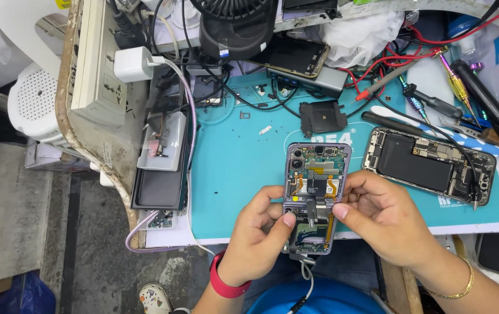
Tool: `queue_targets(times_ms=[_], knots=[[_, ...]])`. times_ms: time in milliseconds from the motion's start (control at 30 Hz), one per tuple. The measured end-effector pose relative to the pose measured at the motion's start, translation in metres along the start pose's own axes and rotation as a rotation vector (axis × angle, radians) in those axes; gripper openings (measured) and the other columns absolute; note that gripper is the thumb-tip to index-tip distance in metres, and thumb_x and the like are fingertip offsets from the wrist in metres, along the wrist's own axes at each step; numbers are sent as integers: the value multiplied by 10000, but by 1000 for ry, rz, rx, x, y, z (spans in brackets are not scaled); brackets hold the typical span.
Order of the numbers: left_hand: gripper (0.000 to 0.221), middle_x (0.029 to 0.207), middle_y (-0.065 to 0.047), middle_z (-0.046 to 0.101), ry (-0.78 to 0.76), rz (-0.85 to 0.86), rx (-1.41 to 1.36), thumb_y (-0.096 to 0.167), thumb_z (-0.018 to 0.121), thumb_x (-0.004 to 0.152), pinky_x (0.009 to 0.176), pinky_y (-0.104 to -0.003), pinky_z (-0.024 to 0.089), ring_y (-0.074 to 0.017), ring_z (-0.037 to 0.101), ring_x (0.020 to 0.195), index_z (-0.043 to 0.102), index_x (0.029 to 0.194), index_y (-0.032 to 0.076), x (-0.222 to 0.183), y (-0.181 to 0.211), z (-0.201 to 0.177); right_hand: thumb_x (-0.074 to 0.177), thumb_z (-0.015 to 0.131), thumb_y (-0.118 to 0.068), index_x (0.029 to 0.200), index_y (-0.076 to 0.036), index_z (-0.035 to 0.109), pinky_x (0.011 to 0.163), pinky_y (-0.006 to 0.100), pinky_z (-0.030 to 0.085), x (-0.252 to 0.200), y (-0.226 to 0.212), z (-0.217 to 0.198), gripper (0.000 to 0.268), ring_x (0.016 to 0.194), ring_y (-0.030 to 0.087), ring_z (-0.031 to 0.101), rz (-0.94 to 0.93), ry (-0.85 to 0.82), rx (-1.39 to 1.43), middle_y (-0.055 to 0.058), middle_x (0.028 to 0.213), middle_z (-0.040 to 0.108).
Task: Repairing and testing a foldable mobile phone by connecting cables and checking internal components.
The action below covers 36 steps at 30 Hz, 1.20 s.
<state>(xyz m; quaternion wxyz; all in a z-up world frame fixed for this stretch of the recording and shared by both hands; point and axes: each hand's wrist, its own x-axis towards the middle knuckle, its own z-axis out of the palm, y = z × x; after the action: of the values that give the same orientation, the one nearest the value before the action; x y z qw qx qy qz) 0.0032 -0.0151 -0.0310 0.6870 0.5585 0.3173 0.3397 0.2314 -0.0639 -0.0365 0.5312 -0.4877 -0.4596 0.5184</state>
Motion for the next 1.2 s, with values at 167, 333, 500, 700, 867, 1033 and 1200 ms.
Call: queue_targets(times_ms=[167,333,500,700,867,1033,1200], knots=[[255,705,39,579,27,-19,-5,191,600,1032,543,-228,351,-43,410,587,552,1232,40,2,6,5,909,696,-35,1063,-23,660,831,301,602,-1,-1,1,158,872,148,702,-18,-33,22,64,978,730],[269,638,47,551,67,42,158,235,564,1045,510,-243,331,-51,387,540,564,1218,29,4,9,9,902,707,-53,1056,-24,670,794,282,590,0,-1,0,161,840,136,694,-20,-16,-17,57,952,728],[339,669,59,509,-1,38,91,250,561,1046,558,-236,358,-49,406,592,531,1294,20,1,1,-2,900,708,-56,1065,-20,669,799,286,602,0,0,0,173,855,143,707,-18,-11,-10,63,962,732],[507,1054,-160,706,-71,24,-216,354,439,1092,766,-355,567,-216,672,889,451,1405,-46,-2,-8,-9,913,705,-91,1049,-38,670,770,274,552,1,0,-2,150,822,130,658,-5,-9,-6,45,914,709],[505,1201,-175,692,-105,58,-231,306,455,1101,858,-356,569,-222,675,1023,420,1457,-51,-3,-5,-9,909,709,-90,1035,-40,676,774,264,536,0,1,-3,140,814,120,644,21,18,-21,36,907,712],[799,1345,-154,613,-95,104,26,434,585,997,758,-287,493,-150,560,906,252,1593,17,1,22,7,907,700,-59,1106,-19,647,815,272,563,-1,4,-2,210,860,133,667,21,79,27,77,979,729],[1116,1444,-197,477,76,189,475,553,729,787,1167,-424,424,-320,522,1394,172,1591,16,3,35,32,886,715,-47,1125,1,645,784,273,605,-5,3,6,254,833,146,699,28,149,6,101,970,750]])
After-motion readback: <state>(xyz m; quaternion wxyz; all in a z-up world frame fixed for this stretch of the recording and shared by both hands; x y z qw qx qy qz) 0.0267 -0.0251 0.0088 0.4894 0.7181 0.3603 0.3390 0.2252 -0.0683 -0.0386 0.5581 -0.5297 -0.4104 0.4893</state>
